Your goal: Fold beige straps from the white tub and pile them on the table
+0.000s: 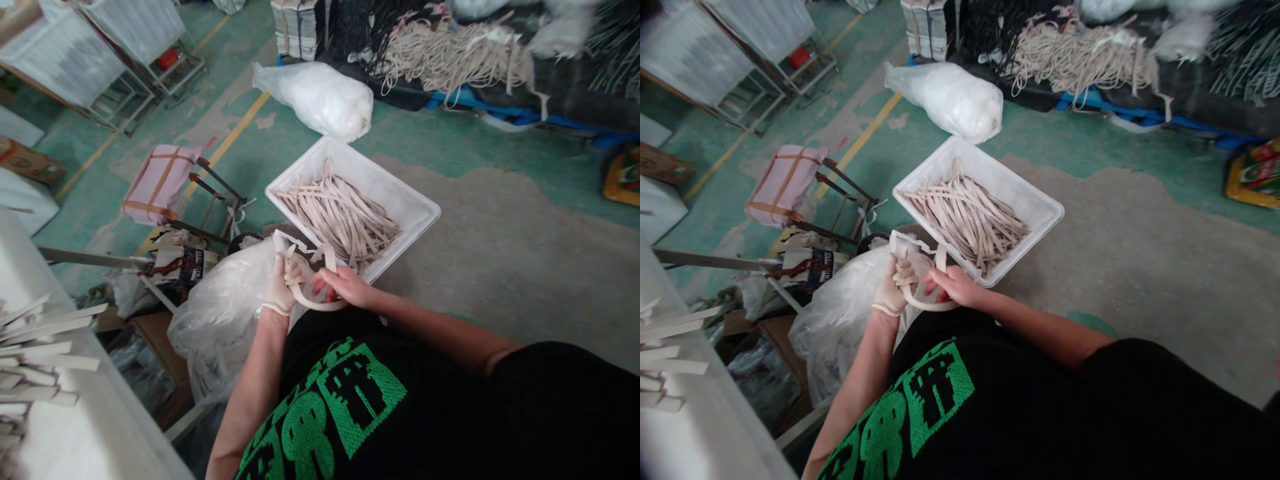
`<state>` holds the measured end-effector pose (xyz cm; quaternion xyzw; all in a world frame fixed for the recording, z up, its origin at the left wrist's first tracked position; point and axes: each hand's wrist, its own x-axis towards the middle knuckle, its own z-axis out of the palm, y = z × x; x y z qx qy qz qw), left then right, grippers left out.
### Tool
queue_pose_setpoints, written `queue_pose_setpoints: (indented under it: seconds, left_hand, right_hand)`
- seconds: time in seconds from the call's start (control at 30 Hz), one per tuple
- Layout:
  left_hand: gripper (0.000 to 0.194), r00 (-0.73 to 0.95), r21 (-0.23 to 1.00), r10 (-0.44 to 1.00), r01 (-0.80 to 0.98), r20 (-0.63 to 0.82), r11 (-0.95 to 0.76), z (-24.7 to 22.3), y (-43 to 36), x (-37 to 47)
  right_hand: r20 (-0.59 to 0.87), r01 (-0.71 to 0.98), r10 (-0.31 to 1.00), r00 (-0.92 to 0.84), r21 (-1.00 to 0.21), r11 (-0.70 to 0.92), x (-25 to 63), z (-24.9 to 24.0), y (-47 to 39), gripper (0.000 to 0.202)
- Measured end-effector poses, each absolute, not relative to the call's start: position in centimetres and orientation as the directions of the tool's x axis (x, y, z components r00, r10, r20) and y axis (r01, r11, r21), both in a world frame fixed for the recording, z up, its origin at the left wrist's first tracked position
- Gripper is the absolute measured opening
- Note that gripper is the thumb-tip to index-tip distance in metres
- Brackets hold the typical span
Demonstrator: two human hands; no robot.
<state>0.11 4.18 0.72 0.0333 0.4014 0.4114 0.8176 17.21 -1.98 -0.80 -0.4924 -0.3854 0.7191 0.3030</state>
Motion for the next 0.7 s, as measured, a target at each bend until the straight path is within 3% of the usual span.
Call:
queue_pose_setpoints:
  seconds: [0.1,0.23,0.33,0.4,0.5,0.6,0.7]
  left_hand:
    - [0.035,0.446,0.365,0.652,-0.572,-0.613,0.734,1.7,3.3,-0.7]
    - [0.038,0.480,0.506,0.635,-0.384,-0.605,0.772,2.0,1.4,-1.9]
    - [0.054,0.422,0.615,0.646,-0.228,-0.637,0.755,1.5,-0.3,-2.7]
    - [0.060,0.370,0.664,0.658,-0.131,-0.656,0.736,1.2,-1.3,-3.1]
    - [0.064,0.347,0.690,0.642,0.020,-0.684,0.724,0.9,-2.2,-3.2]
    - [0.062,0.365,0.694,0.619,0.118,-0.696,0.710,0.8,-2.5,-2.5]
    - [0.059,0.387,0.704,0.624,0.106,-0.679,0.702,0.8,-2.2,-1.6]
  right_hand:
    - [-0.549,-0.255,0.799,-0.246,-0.759,-0.600,17.2,-2.5,0.6,0.042]
    - [-0.575,-0.526,0.747,-0.334,-0.543,-0.654,14.7,-3.6,4.2,0.048]
    - [-0.568,-0.647,0.794,-0.216,-0.526,-0.553,13.6,-3.2,7.0,0.040]
    - [-0.570,-0.641,0.807,-0.154,-0.563,-0.521,13.9,-2.6,8.9,0.028]
    - [-0.521,-0.461,0.851,-0.069,-0.739,-0.490,14.9,-1.5,11.6,0.026]
    - [-0.292,-0.048,0.956,-0.030,-0.955,-0.293,15.3,0.0,13.7,0.026]
    - [-0.134,0.268,0.989,-0.070,-0.957,-0.111,14.9,1.1,15.3,0.025]
